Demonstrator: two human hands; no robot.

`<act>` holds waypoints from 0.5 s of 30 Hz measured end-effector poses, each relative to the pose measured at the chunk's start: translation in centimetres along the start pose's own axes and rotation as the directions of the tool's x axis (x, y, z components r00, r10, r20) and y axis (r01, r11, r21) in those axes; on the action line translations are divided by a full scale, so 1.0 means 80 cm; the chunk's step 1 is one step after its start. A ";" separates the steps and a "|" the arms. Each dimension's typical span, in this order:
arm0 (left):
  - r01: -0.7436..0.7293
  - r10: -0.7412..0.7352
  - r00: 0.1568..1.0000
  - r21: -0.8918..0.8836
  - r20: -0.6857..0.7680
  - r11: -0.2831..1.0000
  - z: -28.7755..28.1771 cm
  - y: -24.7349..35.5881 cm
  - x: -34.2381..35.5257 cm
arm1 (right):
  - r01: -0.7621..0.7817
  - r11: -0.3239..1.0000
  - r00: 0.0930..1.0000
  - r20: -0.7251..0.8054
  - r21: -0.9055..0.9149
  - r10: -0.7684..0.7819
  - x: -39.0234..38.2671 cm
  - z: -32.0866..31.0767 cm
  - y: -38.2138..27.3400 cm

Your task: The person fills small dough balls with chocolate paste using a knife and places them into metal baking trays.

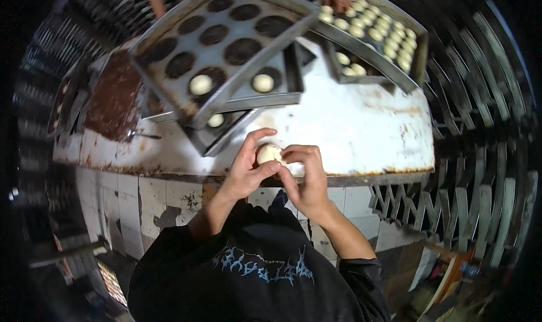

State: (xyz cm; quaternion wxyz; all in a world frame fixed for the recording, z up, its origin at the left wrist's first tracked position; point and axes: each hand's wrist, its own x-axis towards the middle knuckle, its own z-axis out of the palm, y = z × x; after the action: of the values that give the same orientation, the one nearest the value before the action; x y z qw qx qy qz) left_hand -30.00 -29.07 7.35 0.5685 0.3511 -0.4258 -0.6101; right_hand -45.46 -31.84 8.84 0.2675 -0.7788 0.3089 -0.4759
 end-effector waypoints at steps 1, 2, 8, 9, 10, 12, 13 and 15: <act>0.021 -0.020 0.996 -0.005 0.092 1.000 0.008 -0.009 0.012 | -0.117 0.962 0.987 -0.080 0.246 0.140 -0.013 -0.008 0.011; 0.066 -0.060 0.991 -0.042 0.116 0.997 0.016 -0.019 0.024 | -0.175 0.974 0.977 -0.095 0.144 0.189 -0.022 -0.020 0.025; 0.002 0.021 0.971 0.096 -0.238 0.995 0.065 -0.103 0.096 | -0.032 0.865 0.999 -0.002 -0.501 0.036 -0.085 -0.044 0.075; -0.127 0.251 0.963 0.665 -0.094 0.736 0.057 -0.110 0.106 | -0.037 0.875 0.998 0.030 -0.483 0.059 -0.087 -0.048 0.087; -0.127 0.162 0.986 0.824 0.043 0.552 0.051 -0.117 0.109 | -0.175 0.881 0.984 -0.067 -0.439 0.162 -0.084 -0.048 0.103; -0.093 -0.058 0.994 0.994 0.096 0.056 0.038 -0.124 0.102 | -0.324 0.848 0.942 -0.228 -0.420 0.248 -0.065 -0.052 0.142; -0.115 0.030 0.993 0.991 0.113 0.075 0.032 -0.124 0.090 | -0.443 0.810 0.893 -0.272 -0.384 0.360 -0.051 -0.049 0.161; -0.081 0.072 0.995 0.971 0.067 0.223 0.013 -0.112 0.065 | -0.511 0.856 0.797 -0.417 -0.078 0.437 -0.026 -0.010 0.189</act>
State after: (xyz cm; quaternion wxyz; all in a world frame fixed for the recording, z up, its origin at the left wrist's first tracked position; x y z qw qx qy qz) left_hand -35.06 -34.17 -0.22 0.2548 0.6046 -0.7314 -0.1861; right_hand -50.31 -40.51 -2.79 0.2385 -0.5885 0.5840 -0.5057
